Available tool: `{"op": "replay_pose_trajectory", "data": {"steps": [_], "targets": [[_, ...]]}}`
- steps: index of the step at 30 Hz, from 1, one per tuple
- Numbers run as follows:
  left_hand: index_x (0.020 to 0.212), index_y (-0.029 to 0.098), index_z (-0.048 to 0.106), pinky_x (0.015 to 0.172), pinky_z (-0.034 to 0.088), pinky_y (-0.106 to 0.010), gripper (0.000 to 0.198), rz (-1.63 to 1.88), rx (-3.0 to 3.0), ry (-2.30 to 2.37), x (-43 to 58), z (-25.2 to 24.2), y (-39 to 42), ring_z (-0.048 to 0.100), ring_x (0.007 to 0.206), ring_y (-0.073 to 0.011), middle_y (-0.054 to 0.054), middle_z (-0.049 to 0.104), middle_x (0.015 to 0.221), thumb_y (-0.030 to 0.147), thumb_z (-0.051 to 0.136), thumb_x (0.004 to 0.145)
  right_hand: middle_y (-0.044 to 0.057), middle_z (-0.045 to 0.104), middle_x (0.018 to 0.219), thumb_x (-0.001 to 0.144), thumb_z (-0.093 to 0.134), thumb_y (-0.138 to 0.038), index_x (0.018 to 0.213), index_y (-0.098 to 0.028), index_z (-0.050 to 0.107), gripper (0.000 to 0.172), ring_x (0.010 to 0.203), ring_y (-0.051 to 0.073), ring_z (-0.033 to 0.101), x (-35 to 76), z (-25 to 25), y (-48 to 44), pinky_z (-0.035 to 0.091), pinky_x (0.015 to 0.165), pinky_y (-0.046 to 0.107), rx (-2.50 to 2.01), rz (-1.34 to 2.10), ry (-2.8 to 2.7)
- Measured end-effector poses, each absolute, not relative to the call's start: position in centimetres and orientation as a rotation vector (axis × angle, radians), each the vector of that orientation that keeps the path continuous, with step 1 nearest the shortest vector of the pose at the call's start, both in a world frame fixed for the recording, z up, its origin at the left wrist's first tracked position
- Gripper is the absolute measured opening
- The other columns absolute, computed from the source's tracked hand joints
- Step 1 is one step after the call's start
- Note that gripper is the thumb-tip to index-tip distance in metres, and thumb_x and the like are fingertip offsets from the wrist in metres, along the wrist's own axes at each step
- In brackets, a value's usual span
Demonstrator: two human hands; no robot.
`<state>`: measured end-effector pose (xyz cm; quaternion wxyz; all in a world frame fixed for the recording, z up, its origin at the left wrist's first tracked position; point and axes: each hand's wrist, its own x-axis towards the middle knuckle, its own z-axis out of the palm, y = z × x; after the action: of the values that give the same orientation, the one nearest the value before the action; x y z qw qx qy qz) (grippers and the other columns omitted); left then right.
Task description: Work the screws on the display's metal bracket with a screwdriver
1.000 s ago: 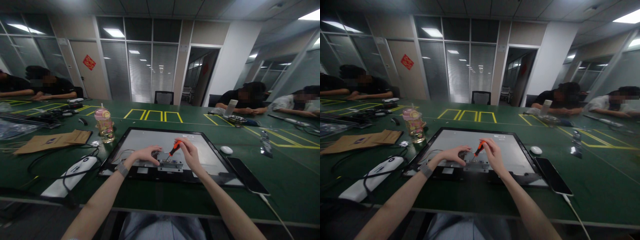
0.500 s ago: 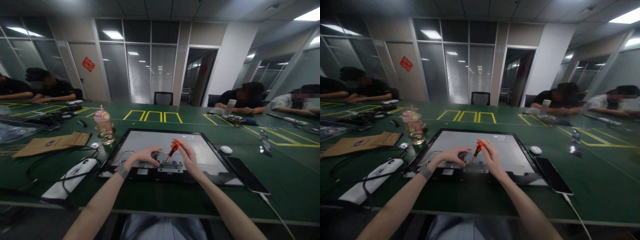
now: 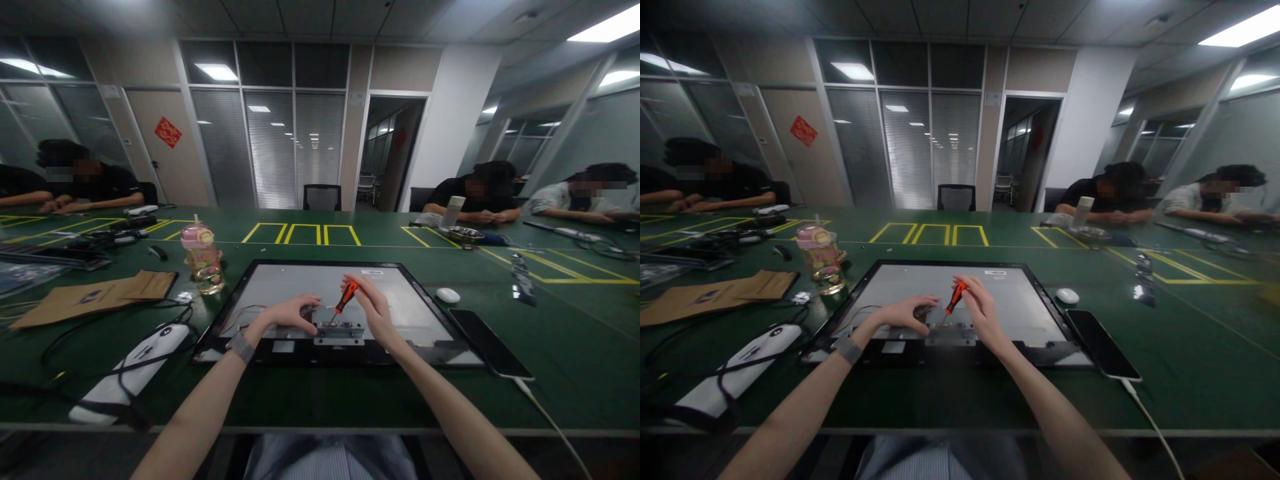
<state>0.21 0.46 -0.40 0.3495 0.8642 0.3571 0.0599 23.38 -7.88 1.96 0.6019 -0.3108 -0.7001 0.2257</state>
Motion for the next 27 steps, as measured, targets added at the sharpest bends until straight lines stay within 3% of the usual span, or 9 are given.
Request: {"op": "replay_pose_trajectory", "data": {"steps": [2,4,10,15,19,24,27], "targets": [[0.131,0.025,0.049,0.118,0.014,-0.043,0.080,0.167,2.247,0.918,0.22,-0.36,0.40,0.015,0.144,-0.0281,-0.005,0.031,0.152,0.050,0.077,0.060,0.007,0.060,0.114,0.096,0.043,-0.029,0.126,-0.029,0.054,0.033,0.098,0.020,0.063,23.36,1.95,-7.92,0.048,0.091,0.040,-0.677,0.613,-1.629],[0.130,0.026,0.050,0.118,0.014,-0.044,0.080,0.173,2.247,0.919,0.21,-0.34,0.37,0.014,0.144,-0.0286,-0.004,0.032,0.152,0.051,0.078,0.059,0.006,0.062,0.109,0.094,0.046,-0.029,0.127,-0.029,0.054,0.034,0.094,0.020,0.064,23.30,1.81,-7.83,0.050,0.089,0.039,-0.682,0.644,-1.613],[0.131,0.027,0.050,0.118,0.014,-0.045,0.081,0.175,2.242,0.917,0.14,-0.48,0.47,0.014,0.144,-0.0290,-0.003,0.032,0.151,0.052,0.078,0.059,0.004,0.059,0.086,0.086,0.061,-0.032,0.104,-0.024,0.067,0.020,0.081,0.018,0.060,23.31,1.60,-7.42,0.053,0.075,0.032,-0.807,0.468,-1.528],[0.130,0.027,0.050,0.118,0.013,-0.045,0.083,0.184,2.239,0.931,0.10,-0.82,0.63,0.015,0.144,-0.0293,-0.004,0.032,0.151,0.052,0.079,0.057,0.007,0.064,0.106,0.094,0.045,-0.030,0.124,-0.028,0.057,0.032,0.098,0.020,0.063,23.51,1.97,-7.73,0.049,0.092,0.040,-0.712,0.569,-1.623],[0.130,0.026,0.050,0.118,0.014,-0.044,0.083,0.185,2.241,0.920,0.03,-0.98,0.76,0.014,0.144,-0.0284,-0.004,0.032,0.152,0.053,0.078,0.057,0.006,0.063,0.107,0.094,0.045,-0.030,0.129,-0.028,0.053,0.036,0.092,0.019,0.066,23.50,1.59,-7.55,0.052,0.087,0.039,-0.696,0.621,-1.624],[0.131,0.029,0.049,0.118,0.012,-0.045,0.083,0.183,2.235,0.912,0.00,-0.93,0.75,0.013,0.144,-0.0285,-0.001,0.032,0.152,0.054,0.077,0.058,0.004,0.058,0.089,0.087,0.059,-0.029,0.114,-0.026,0.064,0.028,0.081,0.017,0.060,23.42,1.39,-7.22,0.054,0.074,0.032,-0.793,0.444,-1.588],[0.131,0.029,0.049,0.118,0.011,-0.046,0.083,0.180,2.232,0.915,-0.02,-0.99,0.78,0.014,0.144,-0.0292,-0.002,0.031,0.152,0.053,0.078,0.057,0.004,0.058,0.089,0.087,0.059,-0.030,0.109,-0.025,0.067,0.024,0.083,0.018,0.060,23.49,1.88,-7.50,0.052,0.077,0.033,-0.802,0.396,-1.615]]}}
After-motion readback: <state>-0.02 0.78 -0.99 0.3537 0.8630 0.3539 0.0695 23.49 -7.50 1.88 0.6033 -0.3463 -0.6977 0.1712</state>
